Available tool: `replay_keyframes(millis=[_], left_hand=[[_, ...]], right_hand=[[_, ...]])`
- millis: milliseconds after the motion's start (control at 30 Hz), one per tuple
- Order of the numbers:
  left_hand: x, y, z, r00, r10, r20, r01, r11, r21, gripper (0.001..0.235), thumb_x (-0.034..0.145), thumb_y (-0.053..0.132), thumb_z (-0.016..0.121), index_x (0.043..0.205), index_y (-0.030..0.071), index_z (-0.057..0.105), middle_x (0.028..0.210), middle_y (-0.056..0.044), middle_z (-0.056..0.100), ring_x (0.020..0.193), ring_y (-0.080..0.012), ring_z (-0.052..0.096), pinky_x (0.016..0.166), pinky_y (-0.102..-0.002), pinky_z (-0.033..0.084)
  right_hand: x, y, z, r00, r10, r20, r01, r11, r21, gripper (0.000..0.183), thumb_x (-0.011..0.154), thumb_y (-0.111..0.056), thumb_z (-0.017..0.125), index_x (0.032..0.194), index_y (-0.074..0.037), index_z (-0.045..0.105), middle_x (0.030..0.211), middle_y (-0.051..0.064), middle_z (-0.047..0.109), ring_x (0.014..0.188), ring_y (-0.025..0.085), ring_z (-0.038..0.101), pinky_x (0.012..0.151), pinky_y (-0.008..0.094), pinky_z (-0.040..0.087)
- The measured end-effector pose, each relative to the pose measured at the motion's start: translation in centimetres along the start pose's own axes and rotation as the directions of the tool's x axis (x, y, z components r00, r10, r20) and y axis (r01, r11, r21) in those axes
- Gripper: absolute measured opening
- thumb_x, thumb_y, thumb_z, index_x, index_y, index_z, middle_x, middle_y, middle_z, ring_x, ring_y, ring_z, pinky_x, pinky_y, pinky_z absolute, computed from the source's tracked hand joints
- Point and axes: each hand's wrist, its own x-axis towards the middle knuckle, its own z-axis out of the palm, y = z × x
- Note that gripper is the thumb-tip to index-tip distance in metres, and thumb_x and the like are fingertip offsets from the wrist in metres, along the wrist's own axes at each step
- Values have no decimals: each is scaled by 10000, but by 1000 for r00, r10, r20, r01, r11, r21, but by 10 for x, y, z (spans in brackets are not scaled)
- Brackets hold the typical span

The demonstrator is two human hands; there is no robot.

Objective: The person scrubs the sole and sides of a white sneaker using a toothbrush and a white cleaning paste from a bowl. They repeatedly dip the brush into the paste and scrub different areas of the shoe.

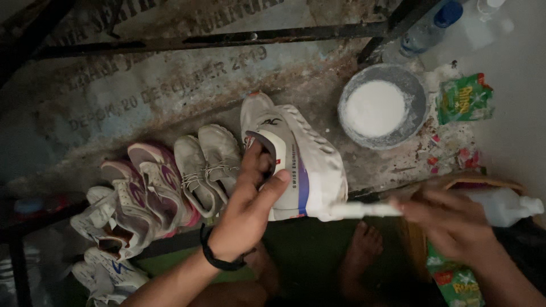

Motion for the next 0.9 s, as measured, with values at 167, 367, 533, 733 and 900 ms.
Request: replay_keyframes(millis=[167, 367, 533, 733, 900], left_hand=[[-4, 1, -1, 996, -83, 14, 84, 994, -72, 847, 1023, 403, 600, 1683, 48, 204, 1490, -59, 357, 1416, -183, 358, 1191, -361, 318], [0, 10, 5, 999, 48, 5, -47, 995, -84, 468, 1060, 313, 572, 1436, 60, 457, 1187, -20, 531, 1124, -111, 489, 1022, -295, 397], [0, 6, 11, 998, -69, 11, 70, 987, -142, 673, 1022, 326, 600, 1589, 30, 393, 1484, -65, 566, 1386, -136, 490, 1186, -311, 365], [2, 14, 15, 998, 54, 21, -49, 980, -192, 645, 1053, 328, 577, 1593, 21, 397, 1596, -114, 507, 1532, -209, 428, 1257, -367, 308], [-1, 12, 16, 999, -13, -35, 1, 944, -329, 210, 1086, 291, 611, 1165, 120, 519, 961, 32, 467, 906, -66, 442, 845, -261, 395]], right_hand=[[5, -6, -4, 999, -16, -45, 15, 999, -30, 385, 1063, -108, 602, 1440, -175, 633, 803, 23, 564, 639, 176, 459, 623, 369, 354], [-18, 10, -5, 993, -116, -10, 101, 898, -429, 324, 1070, -177, 606, 1340, -268, 760, 947, 2, 667, 679, 189, 591, 680, 400, 509], [-1, 2, 2, 994, -99, -51, 79, 948, -310, 280, 1041, -209, 665, 1301, -245, 763, 990, -22, 705, 772, 123, 662, 745, 316, 520], [-13, 7, -10, 991, -129, -42, 103, 916, -387, 333, 1107, -130, 540, 1357, -209, 746, 1017, 73, 701, 843, 230, 699, 835, 408, 558], [-37, -5, -21, 935, -251, 251, 355, 672, -650, 642, 1000, -185, 755, 1572, -352, 516, 901, 18, 492, 661, 187, 515, 573, 499, 471]])
